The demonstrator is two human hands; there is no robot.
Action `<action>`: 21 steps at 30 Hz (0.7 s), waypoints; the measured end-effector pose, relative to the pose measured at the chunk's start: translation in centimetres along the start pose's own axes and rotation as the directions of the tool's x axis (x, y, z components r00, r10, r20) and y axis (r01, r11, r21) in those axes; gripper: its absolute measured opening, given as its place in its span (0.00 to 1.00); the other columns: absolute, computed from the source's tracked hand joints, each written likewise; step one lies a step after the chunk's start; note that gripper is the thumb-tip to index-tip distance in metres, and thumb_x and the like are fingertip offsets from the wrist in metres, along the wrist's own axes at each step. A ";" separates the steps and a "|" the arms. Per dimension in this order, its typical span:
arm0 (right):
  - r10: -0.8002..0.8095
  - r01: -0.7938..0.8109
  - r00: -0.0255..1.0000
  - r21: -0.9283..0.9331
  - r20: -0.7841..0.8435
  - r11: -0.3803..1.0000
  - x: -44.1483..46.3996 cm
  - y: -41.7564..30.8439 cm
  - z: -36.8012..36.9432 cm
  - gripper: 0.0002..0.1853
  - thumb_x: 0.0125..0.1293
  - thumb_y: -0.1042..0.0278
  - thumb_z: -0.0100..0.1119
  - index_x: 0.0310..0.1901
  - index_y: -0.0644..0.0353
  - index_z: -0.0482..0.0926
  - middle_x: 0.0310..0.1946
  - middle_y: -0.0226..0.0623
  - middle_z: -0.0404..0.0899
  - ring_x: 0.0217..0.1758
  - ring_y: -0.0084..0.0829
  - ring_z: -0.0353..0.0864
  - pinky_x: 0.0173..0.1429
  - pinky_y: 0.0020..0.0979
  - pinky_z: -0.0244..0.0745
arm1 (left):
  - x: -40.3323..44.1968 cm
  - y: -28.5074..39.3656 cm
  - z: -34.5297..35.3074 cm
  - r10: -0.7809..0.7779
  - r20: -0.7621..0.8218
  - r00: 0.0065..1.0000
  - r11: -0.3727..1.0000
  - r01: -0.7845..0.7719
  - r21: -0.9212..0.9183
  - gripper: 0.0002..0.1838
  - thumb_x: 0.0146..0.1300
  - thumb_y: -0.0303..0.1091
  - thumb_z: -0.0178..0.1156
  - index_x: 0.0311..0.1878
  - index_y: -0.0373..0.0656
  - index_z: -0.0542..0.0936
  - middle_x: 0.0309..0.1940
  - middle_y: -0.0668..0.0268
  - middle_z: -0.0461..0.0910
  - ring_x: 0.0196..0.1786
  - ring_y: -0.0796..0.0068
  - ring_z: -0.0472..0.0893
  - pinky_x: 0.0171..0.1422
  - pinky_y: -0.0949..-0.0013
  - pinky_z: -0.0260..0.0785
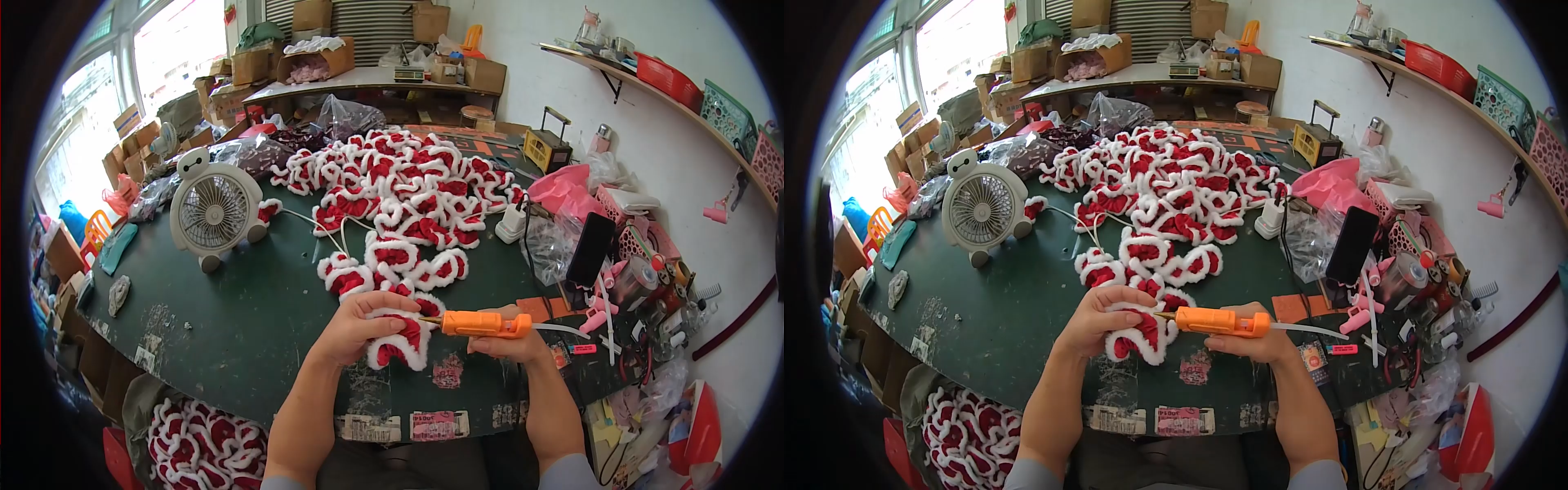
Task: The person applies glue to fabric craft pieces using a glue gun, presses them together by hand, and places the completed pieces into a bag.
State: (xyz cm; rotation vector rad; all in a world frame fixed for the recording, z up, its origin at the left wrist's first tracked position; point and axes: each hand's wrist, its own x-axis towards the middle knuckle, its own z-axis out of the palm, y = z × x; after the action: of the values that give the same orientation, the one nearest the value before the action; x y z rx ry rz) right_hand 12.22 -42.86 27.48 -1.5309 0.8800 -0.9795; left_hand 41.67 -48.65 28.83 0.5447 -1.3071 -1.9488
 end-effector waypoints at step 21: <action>-0.027 0.028 0.999 -0.052 0.020 0.998 0.3 0.9 0.2 0.12 0.62 0.65 0.72 0.40 0.64 0.83 0.22 0.25 0.76 0.22 0.15 0.71 0.25 0.23 0.63 | 0.2 -0.3 0.0 0.009 0.001 1.000 1.000 -0.009 0.010 0.19 0.61 0.21 0.64 0.56 0.30 0.80 0.50 0.56 0.84 0.51 0.72 0.85 0.58 0.70 0.77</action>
State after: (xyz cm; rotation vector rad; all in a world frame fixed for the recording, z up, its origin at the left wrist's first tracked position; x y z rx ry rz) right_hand 12.45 -43.22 26.63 -1.5975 0.8795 -0.9667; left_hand 41.45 -48.69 28.58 0.5424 -1.3183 -1.9365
